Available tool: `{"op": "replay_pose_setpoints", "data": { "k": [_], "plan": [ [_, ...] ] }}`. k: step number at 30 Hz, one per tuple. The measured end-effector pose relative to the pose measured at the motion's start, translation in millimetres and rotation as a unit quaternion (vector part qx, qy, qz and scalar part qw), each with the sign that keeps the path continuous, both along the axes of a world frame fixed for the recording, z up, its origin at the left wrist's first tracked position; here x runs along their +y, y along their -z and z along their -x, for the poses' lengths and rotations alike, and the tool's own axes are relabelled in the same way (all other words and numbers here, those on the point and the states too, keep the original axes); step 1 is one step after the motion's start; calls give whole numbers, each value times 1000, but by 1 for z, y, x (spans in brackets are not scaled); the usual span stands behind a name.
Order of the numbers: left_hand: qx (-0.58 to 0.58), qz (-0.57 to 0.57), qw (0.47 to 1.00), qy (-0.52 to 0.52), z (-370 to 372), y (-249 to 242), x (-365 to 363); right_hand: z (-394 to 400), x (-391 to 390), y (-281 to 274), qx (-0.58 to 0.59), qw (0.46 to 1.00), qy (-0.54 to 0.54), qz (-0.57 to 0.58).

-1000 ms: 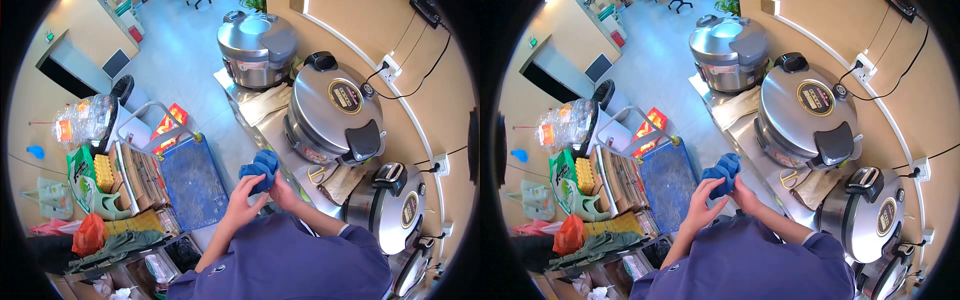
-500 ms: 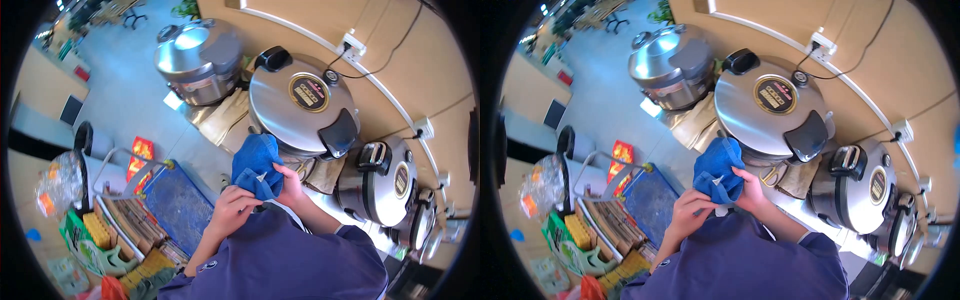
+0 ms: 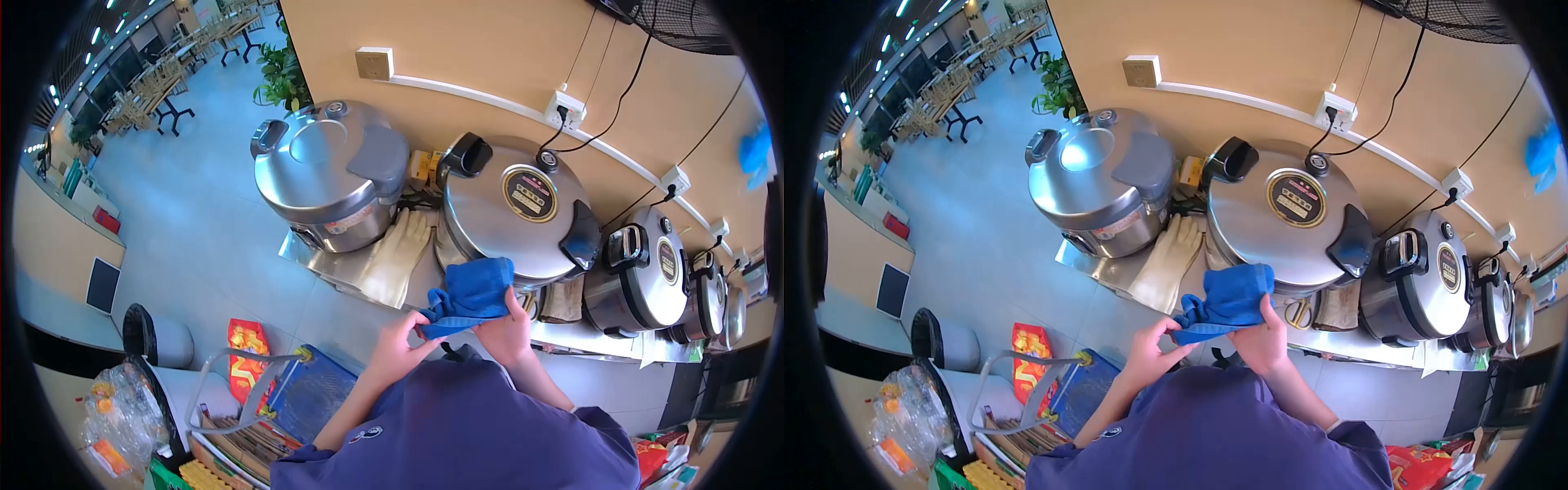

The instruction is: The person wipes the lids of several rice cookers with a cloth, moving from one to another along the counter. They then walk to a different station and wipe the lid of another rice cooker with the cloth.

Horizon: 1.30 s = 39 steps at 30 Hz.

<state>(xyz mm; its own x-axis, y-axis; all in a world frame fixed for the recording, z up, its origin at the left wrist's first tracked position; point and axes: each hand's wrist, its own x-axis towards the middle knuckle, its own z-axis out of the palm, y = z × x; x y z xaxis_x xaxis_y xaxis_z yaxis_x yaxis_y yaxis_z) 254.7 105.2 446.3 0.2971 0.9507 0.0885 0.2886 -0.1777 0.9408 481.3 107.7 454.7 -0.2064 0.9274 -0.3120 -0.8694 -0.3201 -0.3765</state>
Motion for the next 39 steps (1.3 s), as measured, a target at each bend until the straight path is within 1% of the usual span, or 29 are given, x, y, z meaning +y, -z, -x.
{"op": "replay_pose_setpoints", "data": {
  "k": [1, 3, 4, 5, 7, 8, 9, 11, 12, 13, 14, 15, 16, 18, 19, 21, 23, 24, 25, 27, 29, 31, 32, 33, 35, 39],
  "plan": [
    [1, -2, 1000, 5, 5, 4, 4, 5, -2, 1, 1, 1000, 5, -2],
    [-22, 0, 999, 28, 9, 6, 9, 12, -10, 3, -43, 996, 79, -1],
    [-33, 38, 997, 63, 14, 5, 13, 12, -13, 8, -62, 994, 89, -28],
    [-31, 41, 996, 74, 17, 4, 16, 15, -16, 9, -61, 993, 100, -25],
    [-45, -15, 992, 119, 17, 3, 22, 16, -23, 9, -135, 966, 221, -11],
    [-47, -13, 989, 138, 16, 3, 25, 14, -27, 12, -165, 950, 263, -18],
    [-59, -3, 987, 149, 16, 2, 27, 11, -30, 17, -167, 945, 282, -14],
    [-72, 9, 981, 178, 10, -1, 31, 3, -36, 26, -313, 881, 350, -56],
    [-84, 8, 979, 184, 6, -5, 33, 3, -41, 14, -426, 829, 363, -8],
    [-95, 7, 978, 188, 1, -7, 36, -3, -39, 14, -427, 823, 374, -3],
    [-95, 9, 975, 199, -5, -8, 39, -11, -36, 15, -555, 747, 355, -87],
    [-96, -9, 975, 198, -11, -8, 43, -20, -32, 17, -668, 650, 321, -166],
    [-97, -28, 975, 196, -17, -9, 46, -28, -27, 16, -762, 536, 274, -240],
    [-85, -46, 976, 193, -30, -10, 54, -24, 2, -23, -884, 299, 272, -234],
    [-75, -66, 978, 182, -37, -10, 60, -18, 11, -35, -896, 345, 222, -171],
    [-80, -59, 979, 179, -49, -5, 70, -33, 39, -20, -919, 356, 72, -155],
    [-47, -109, 982, 149, -60, 4, 80, -39, 60, 6, -942, 284, 43, -171],
    [-28, -114, 981, 154, -64, 8, 82, -42, 64, 12, -933, 294, 55, -199],
    [-24, -116, 981, 153, -67, 12, 83, -44, 64, 17, -932, 297, 57, -201],
    [26, -125, 974, 189, -77, 13, 82, -42, 69, 19, -923, 318, 66, -207],
    [49, -103, 975, 192, -89, 15, 80, -43, 72, 20, -921, 319, 59, -216],
    [126, -173, 964, 156, -100, 19, 82, -46, 78, 22, -932, 286, 46, -216],
    [155, -200, 956, 145, -104, 17, 85, -49, 82, 20, -928, 289, 53, -229],
    [157, -201, 957, 140, -108, 15, 88, -52, 88, 20, -926, 290, 53, -235],
    [216, -217, 944, 122, -114, 10, 95, -57, 101, 18, -924, 286, 61, -246],
    [215, -226, 945, 97, -130, 15, 115, -61, 132, 5, -928, 273, 28, -252]
  ]
}}
